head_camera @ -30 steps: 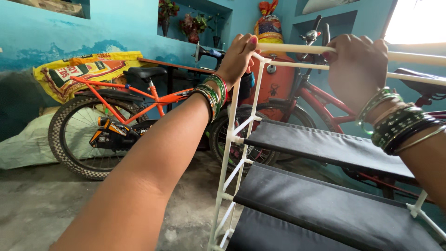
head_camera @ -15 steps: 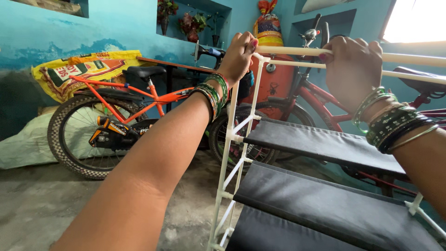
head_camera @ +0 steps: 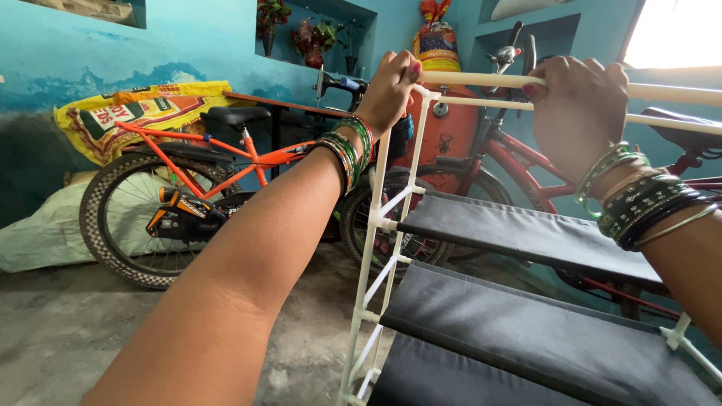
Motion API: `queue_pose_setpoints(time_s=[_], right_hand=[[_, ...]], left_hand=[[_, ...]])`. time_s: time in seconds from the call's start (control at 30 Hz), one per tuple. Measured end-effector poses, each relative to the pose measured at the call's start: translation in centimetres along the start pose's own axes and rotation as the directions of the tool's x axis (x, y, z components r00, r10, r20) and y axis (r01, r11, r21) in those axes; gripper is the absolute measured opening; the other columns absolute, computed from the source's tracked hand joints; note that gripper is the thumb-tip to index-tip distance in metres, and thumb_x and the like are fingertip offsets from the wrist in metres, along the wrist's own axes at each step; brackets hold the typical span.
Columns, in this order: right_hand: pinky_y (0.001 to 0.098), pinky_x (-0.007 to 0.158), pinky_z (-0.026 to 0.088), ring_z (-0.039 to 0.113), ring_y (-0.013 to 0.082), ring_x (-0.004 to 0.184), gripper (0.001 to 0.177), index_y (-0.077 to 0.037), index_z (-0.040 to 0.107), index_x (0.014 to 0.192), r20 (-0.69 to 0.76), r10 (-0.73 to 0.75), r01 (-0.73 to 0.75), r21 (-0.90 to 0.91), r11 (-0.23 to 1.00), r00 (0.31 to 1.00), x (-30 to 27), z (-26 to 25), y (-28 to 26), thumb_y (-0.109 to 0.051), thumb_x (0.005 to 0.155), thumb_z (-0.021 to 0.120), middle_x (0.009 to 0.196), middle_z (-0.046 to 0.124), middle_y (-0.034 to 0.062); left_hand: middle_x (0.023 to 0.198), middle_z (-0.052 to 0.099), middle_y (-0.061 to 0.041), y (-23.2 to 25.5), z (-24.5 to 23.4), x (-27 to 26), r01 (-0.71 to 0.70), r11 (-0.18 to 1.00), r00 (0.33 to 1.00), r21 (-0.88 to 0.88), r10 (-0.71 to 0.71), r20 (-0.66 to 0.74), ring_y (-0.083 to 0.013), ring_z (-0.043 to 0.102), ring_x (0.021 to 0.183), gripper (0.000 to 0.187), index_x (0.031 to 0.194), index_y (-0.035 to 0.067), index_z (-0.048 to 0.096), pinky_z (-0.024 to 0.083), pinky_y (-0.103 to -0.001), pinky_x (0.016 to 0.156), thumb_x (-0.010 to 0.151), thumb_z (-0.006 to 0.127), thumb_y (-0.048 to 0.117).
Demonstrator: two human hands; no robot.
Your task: The person assembles a three-tier shoe rack by inserting white plastic rods into the frame and securing them with connectors. The person adjusts the fabric shelves and aligns the frame components to complete the assembly.
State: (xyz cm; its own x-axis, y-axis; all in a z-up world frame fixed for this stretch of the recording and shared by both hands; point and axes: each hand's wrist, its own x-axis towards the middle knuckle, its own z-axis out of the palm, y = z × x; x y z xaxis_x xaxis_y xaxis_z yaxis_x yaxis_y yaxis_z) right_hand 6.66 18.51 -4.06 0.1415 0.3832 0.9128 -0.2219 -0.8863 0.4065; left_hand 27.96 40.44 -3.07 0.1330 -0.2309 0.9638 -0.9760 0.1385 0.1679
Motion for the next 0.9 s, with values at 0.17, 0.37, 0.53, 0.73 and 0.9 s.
queue_pose_setpoints(time_s=[0.17, 0.37, 0.53, 0.73, 0.9], right_hand=[[0.0418, 0.089, 0.044, 0.064, 0.0224, 0.095, 0.019, -0.011, 0.072, 0.103, -0.088, -0.151, 0.135, -0.167, 0.977, 0.985, -0.2, -0.5, -0.1, -0.029, 0.107, 0.067, 0.097, 0.07, 0.0019], [0.0358, 0.081, 0.047, 0.064, 0.0164, 0.087, 0.018, -0.014, 0.069, 0.102, -0.057, -0.193, 0.181, -0.171, 0.968, 0.979, 0.3, 0.5, 0.9, -0.027, 0.114, 0.066, 0.091, 0.067, -0.003], [0.0353, 0.078, 0.05, 0.065, 0.0167, 0.081, 0.017, -0.014, 0.07, 0.102, -0.029, -0.171, 0.168, -0.083, 0.982, 0.985, 0.0, 1.3, 1.5, -0.025, 0.115, 0.065, 0.089, 0.066, -0.0024], [0.0369, 0.081, 0.051, 0.065, 0.0151, 0.079, 0.016, -0.015, 0.07, 0.1, -0.035, -0.216, 0.204, -0.21, 0.956, 0.976, 0.1, 1.3, 1.6, -0.025, 0.112, 0.066, 0.086, 0.065, -0.0036], [0.0368, 0.078, 0.049, 0.065, 0.0168, 0.08, 0.019, -0.014, 0.07, 0.1, -0.032, -0.208, 0.2, -0.168, 0.965, 0.978, 0.1, 1.6, 2.1, -0.026, 0.115, 0.067, 0.086, 0.065, -0.0018]], left_hand=[[0.101, 0.049, -0.007, 0.6, 0.3, 0.3, 0.216, 0.96, 0.976, -0.179, -0.215, 0.026, -0.0113, 0.056, 0.064, 0.03, 0.093, 0.005, 0.053, 0.053, -0.03, 0.059, 0.11, 0.041, 0.027], [0.101, 0.049, -0.007, 0.9, 0.3, 0.2, 0.162, 0.971, 0.986, -0.174, -0.168, -0.019, -0.0113, 0.056, 0.065, 0.028, 0.094, 0.005, 0.055, 0.051, -0.03, 0.061, 0.11, 0.042, 0.024], [0.099, 0.047, -0.006, 1.0, 0.0, -0.4, 0.121, 0.985, 0.993, -0.121, -0.122, 0.004, -0.0101, 0.052, 0.064, 0.03, 0.094, 0.006, 0.055, 0.051, -0.029, 0.059, 0.112, 0.04, 0.026], [0.1, 0.046, -0.006, 1.3, -0.1, -0.2, 0.192, 0.962, 0.981, -0.194, -0.186, 0.05, -0.01, 0.053, 0.065, 0.03, 0.093, 0.006, 0.052, 0.051, -0.029, 0.059, 0.109, 0.039, 0.028], [0.104, 0.048, -0.008, 0.6, 0.6, 0.0, 0.105, 0.992, 0.995, -0.065, -0.104, 0.006, -0.0118, 0.055, 0.069, 0.035, 0.092, 0.004, 0.054, 0.054, -0.031, 0.071, 0.112, 0.039, 0.029]])
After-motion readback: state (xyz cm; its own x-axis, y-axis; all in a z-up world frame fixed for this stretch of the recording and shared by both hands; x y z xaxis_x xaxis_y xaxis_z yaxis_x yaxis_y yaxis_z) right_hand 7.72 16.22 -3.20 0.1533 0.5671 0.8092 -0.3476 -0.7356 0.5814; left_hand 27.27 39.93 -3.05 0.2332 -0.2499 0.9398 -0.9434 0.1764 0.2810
